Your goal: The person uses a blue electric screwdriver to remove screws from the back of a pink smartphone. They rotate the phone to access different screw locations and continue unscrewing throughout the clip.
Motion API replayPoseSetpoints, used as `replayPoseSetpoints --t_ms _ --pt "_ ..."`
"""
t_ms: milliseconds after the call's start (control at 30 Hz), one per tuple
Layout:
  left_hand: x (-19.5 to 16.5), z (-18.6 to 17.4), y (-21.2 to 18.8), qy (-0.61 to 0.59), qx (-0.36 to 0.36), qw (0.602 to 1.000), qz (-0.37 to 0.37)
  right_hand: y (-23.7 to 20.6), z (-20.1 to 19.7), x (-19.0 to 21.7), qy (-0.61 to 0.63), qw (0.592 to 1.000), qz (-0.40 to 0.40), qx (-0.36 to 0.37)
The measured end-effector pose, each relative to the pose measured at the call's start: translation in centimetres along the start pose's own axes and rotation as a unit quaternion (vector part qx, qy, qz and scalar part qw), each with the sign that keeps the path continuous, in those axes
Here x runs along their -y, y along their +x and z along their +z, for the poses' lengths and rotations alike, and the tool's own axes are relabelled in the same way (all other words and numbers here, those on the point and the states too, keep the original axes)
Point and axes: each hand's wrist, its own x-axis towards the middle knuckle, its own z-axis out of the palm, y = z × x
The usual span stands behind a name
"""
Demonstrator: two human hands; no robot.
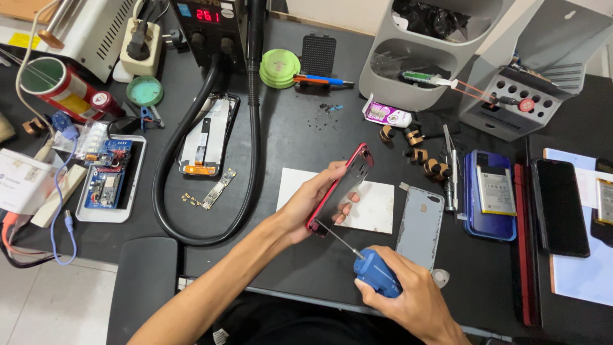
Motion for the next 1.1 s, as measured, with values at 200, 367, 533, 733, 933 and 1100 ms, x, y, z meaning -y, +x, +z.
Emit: replayPoseSetpoints --t_ms 200,367,533,733,933,1100 --pt "0.21 0.35 -0.01 0.028 -0.006 1.0 0.01 -0.23 0.28 0.09 0.007 0.998 -0.066 -0.012" --pt "-0.11 0.32 -0.01 0.013 -0.012 1.0 0.004 -0.3 0.18 0.17 0.013 0.999 -0.037 -0.005" --pt "-0.23 0.23 -0.07 0.013 -0.004 1.0 0.014 -0.18 0.08 0.25 0.014 1.0 -0.021 -0.002" --pt "-0.25 0.22 -0.08 0.011 -0.013 1.0 0.013 -0.25 0.18 0.23 0.001 1.0 -0.014 0.003" --pt "-0.21 0.29 0.01 0.014 -0.034 0.999 0.019 -0.29 0.33 0.13 0.001 1.0 -0.027 0.004" --pt "-0.08 0.23 0.1 0.006 -0.032 0.999 0.019 -0.24 0.27 0.16 0.004 1.0 -0.017 0.004"
